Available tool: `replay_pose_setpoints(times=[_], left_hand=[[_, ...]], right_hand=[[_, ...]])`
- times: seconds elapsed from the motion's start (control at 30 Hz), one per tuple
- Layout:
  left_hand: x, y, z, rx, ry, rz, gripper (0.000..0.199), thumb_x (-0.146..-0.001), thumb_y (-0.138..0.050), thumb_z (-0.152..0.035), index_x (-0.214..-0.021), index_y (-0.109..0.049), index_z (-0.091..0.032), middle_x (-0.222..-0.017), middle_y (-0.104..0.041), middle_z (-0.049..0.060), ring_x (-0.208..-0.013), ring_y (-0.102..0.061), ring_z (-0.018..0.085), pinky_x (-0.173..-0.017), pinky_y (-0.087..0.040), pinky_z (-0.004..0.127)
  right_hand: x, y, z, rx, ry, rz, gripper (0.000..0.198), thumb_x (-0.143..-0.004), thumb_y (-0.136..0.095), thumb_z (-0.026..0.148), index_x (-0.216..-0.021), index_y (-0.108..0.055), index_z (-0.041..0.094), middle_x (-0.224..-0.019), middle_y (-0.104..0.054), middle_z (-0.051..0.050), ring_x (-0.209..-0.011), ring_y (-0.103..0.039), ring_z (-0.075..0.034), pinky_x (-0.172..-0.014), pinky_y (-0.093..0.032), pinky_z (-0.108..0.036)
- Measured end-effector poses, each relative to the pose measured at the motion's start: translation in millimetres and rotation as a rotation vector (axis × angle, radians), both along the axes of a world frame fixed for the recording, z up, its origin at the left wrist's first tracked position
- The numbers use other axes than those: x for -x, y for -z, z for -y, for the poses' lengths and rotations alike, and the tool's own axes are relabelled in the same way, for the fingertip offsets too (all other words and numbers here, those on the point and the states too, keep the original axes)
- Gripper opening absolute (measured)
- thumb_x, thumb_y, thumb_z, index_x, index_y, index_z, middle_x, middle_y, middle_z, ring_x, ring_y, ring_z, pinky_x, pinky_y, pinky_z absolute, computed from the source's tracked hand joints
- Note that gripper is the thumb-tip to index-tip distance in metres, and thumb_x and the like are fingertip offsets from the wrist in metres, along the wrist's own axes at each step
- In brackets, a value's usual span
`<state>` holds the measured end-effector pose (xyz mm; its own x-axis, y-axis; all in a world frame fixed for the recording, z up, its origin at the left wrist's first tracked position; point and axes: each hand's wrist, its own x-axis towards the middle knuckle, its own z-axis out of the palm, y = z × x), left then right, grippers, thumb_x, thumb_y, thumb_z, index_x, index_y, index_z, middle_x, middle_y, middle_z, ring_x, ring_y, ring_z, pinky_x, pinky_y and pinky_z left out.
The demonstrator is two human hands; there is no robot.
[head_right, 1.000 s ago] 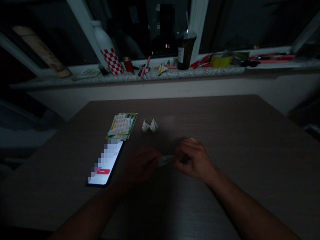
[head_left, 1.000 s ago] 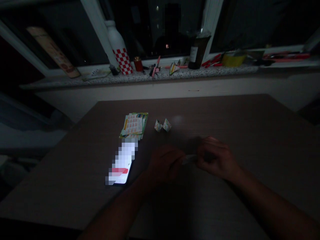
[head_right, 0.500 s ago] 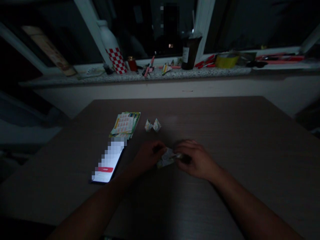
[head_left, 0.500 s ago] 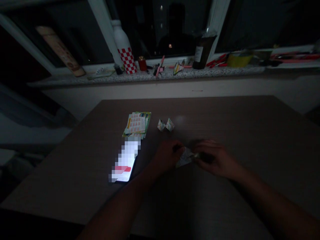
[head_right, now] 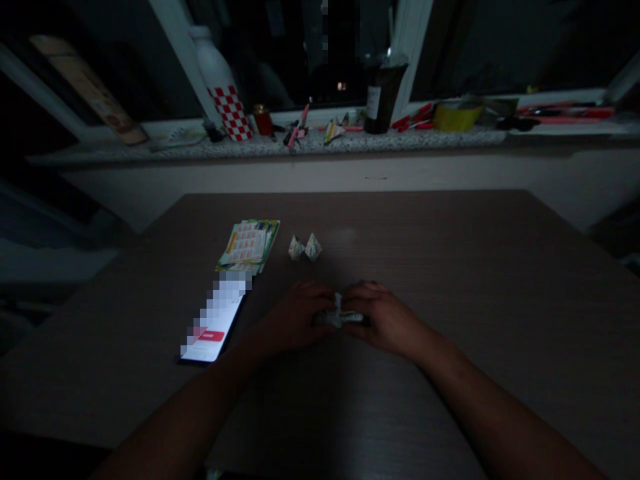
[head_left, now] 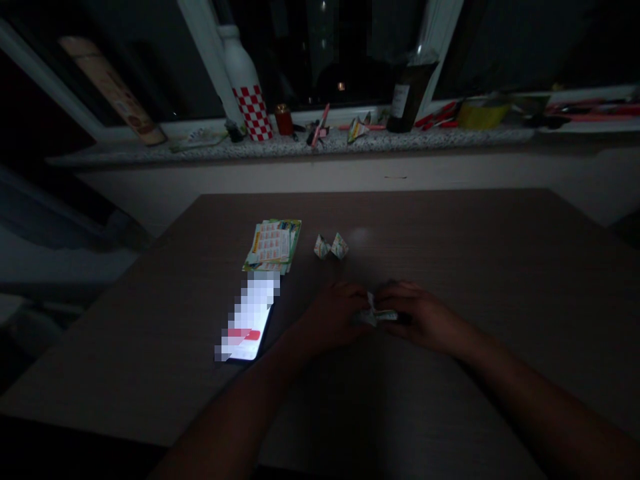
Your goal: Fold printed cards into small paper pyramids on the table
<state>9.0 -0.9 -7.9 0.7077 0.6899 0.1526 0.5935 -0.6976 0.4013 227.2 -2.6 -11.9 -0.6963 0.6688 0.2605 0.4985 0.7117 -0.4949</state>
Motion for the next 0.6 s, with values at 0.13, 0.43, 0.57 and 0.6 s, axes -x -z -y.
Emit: replay_pose_setpoints(times=[0.13, 0.43, 0.57, 0.6], left_hand=[[3.0, -2.6, -0.5, 0.026, 0.004, 0.003, 0.029, -0.078, -0.065, -0.030, -0.106, -0.063, -0.023, -0.113, -0.062, 0.004, -0.108, -0.053, 0.023, -0.093, -0.037, 0.041], [5.1, -0.9, 0.7, 0.018, -0.010, 0.036, 0.019, -0.083, -0.057, -0.023, -0.099, -0.067, -0.021, -0.112, -0.064, 0.004, -0.106, -0.055, 0.021, -0.093, -0.040, 0.039], [1.2, -1.2, 0.9, -0.010, -0.031, 0.028, 0.020, -0.085, -0.051, -0.018, -0.098, -0.066, -0.019, -0.103, -0.066, 0.006, -0.100, -0.058, 0.021, -0.090, -0.042, 0.038], [0.3, -0.9, 0.8, -0.016, -0.036, 0.036, 0.020, -0.085, -0.051, -0.019, -0.098, -0.065, -0.018, -0.101, -0.066, 0.006, -0.099, -0.058, 0.021, -0.090, -0.042, 0.038]], right_hand=[[-1.7, 1.1, -1.2, 0.011, 0.004, 0.026, 0.022, -0.079, -0.067, 0.026, -0.101, -0.067, 0.022, -0.102, -0.067, -0.007, -0.098, -0.059, -0.022, -0.087, -0.044, -0.040], [-1.8, 0.9, -2.8, -0.001, -0.012, -0.012, 0.016, -0.082, -0.063, 0.024, -0.098, -0.068, 0.022, -0.096, -0.068, -0.006, -0.093, -0.061, -0.020, -0.083, -0.044, -0.037], [0.0, 1.5, -4.1, -0.027, -0.013, -0.013, 0.014, -0.085, -0.056, 0.017, -0.092, -0.067, 0.020, -0.093, -0.068, -0.006, -0.089, -0.061, -0.019, -0.082, -0.044, -0.036], [0.4, 2.2, -4.6, -0.032, -0.008, -0.016, 0.014, -0.085, -0.055, 0.016, -0.091, -0.067, 0.019, -0.093, -0.068, -0.006, -0.089, -0.061, -0.019, -0.082, -0.044, -0.036]])
